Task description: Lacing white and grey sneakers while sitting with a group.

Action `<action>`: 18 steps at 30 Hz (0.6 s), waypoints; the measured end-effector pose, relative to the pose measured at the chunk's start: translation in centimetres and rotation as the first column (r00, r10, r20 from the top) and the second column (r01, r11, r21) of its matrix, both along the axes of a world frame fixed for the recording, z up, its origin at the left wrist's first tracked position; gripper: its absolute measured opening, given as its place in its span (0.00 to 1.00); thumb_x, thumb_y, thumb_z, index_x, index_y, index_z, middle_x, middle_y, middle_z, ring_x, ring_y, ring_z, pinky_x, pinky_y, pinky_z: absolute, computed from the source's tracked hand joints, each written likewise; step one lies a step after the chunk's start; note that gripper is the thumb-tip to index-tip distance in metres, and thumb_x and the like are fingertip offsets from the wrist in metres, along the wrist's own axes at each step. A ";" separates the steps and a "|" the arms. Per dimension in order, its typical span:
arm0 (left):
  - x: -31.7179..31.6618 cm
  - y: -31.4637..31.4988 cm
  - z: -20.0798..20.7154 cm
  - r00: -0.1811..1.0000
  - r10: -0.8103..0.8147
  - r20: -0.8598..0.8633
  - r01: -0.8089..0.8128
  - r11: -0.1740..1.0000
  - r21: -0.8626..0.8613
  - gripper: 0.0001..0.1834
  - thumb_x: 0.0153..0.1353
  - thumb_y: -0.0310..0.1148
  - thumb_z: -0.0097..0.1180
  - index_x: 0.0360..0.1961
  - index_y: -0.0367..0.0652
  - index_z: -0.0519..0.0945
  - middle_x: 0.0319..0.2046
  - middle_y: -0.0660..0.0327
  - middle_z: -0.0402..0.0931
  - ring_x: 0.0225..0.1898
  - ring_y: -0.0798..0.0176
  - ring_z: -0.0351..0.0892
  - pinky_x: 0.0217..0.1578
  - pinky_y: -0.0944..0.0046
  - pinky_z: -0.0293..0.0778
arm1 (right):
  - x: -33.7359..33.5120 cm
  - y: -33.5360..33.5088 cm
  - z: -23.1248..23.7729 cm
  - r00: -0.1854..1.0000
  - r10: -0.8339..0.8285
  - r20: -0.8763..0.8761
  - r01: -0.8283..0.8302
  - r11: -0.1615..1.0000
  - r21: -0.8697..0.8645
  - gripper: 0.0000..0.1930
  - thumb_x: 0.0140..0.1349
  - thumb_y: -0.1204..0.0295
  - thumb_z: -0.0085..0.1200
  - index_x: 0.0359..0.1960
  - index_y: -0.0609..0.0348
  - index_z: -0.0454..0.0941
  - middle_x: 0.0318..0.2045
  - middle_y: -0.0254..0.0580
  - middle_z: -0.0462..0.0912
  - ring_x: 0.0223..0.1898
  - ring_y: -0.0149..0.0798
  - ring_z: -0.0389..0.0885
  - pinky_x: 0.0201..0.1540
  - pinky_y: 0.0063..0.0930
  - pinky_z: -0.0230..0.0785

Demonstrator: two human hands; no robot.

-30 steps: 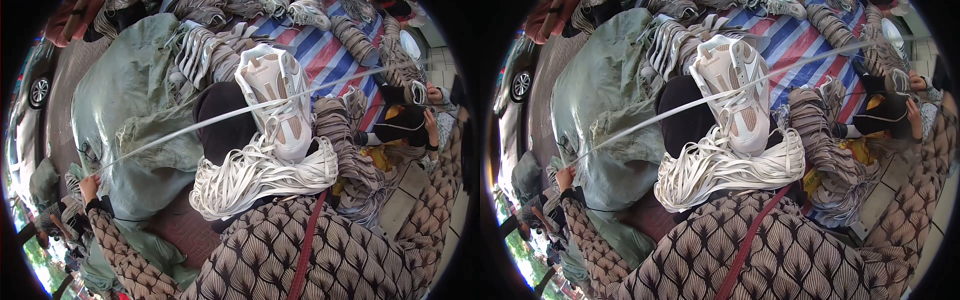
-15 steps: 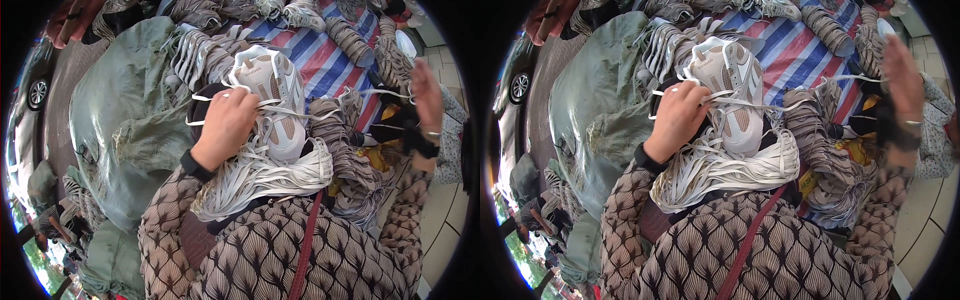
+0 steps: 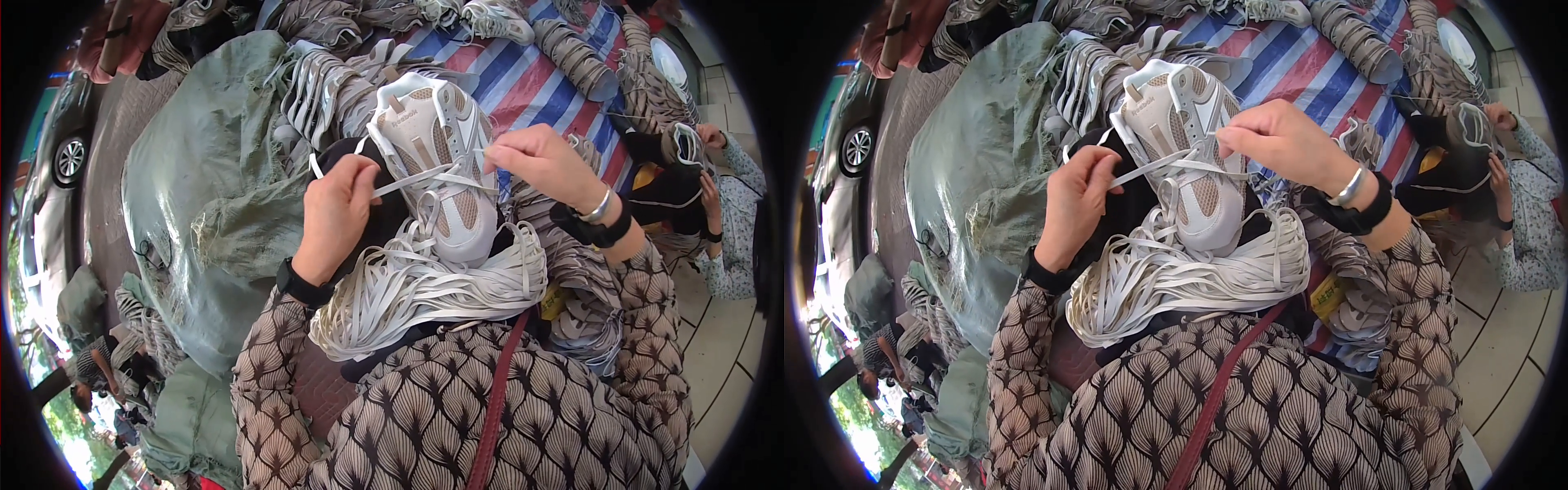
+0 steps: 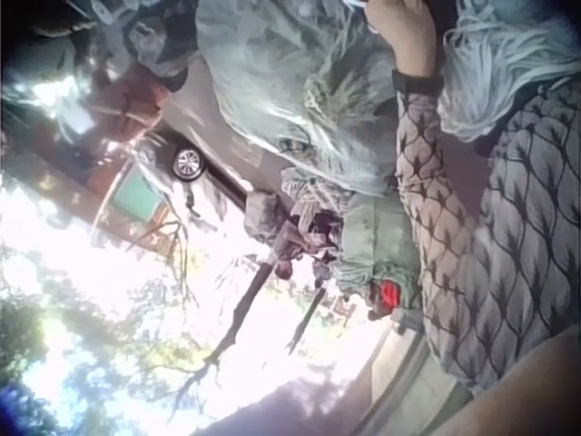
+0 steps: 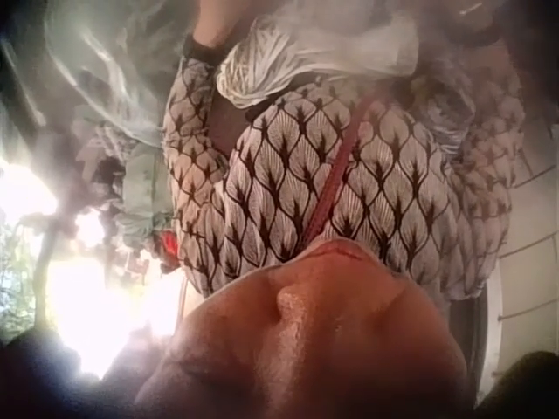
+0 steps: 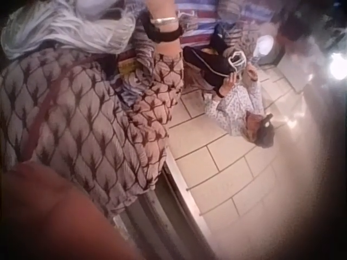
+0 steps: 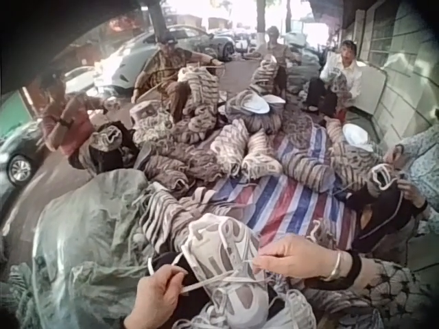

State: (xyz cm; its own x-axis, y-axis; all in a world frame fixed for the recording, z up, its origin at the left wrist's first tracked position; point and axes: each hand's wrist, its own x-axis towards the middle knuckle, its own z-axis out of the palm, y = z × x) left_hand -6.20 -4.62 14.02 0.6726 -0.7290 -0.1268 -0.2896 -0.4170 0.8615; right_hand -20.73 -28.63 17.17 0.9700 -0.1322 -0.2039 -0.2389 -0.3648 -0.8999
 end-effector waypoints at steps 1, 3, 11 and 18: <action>0.0 0.0 0.1 1.000 -0.003 -0.005 0.003 1.000 -0.004 0.08 0.65 0.29 0.46 0.36 0.36 0.76 0.24 0.62 0.76 0.19 0.75 0.69 0.23 0.76 0.67 | 0.2 0.0 -0.3 1.000 -0.003 -0.005 0.003 1.000 -0.004 0.13 0.61 0.66 0.49 0.25 0.62 0.80 0.15 0.27 0.71 0.20 0.21 0.63 0.24 0.19 0.57; 0.2 0.1 0.6 0.960 0.130 -0.250 -0.151 0.986 -0.066 0.09 0.65 0.29 0.46 0.35 0.36 0.77 0.25 0.62 0.77 0.20 0.77 0.69 0.23 0.77 0.67 | 0.6 -0.1 -0.6 0.998 0.049 -0.048 -0.051 0.998 -0.036 0.12 0.61 0.69 0.48 0.26 0.64 0.80 0.16 0.29 0.73 0.21 0.22 0.66 0.26 0.20 0.59; 3.1 2.9 0.5 0.787 0.014 -0.617 -0.212 0.945 -0.249 0.17 0.67 0.34 0.44 0.53 0.36 0.71 0.31 0.60 0.80 0.18 0.80 0.66 0.19 0.81 0.63 | 1.7 0.2 -1.4 0.996 0.062 -0.062 -0.072 0.983 -0.169 0.15 0.58 0.66 0.48 0.18 0.62 0.75 0.12 0.33 0.69 0.17 0.28 0.65 0.21 0.25 0.58; 3.1 2.5 0.5 0.779 0.077 -0.622 -0.197 0.972 -0.126 0.15 0.66 0.32 0.45 0.50 0.37 0.72 0.31 0.59 0.80 0.14 0.80 0.64 0.16 0.80 0.62 | 1.9 2.2 -2.3 0.931 0.296 0.214 0.011 0.565 -0.825 0.08 0.54 0.68 0.50 0.21 0.56 0.72 0.16 0.42 0.74 0.21 0.47 0.75 0.23 0.36 0.65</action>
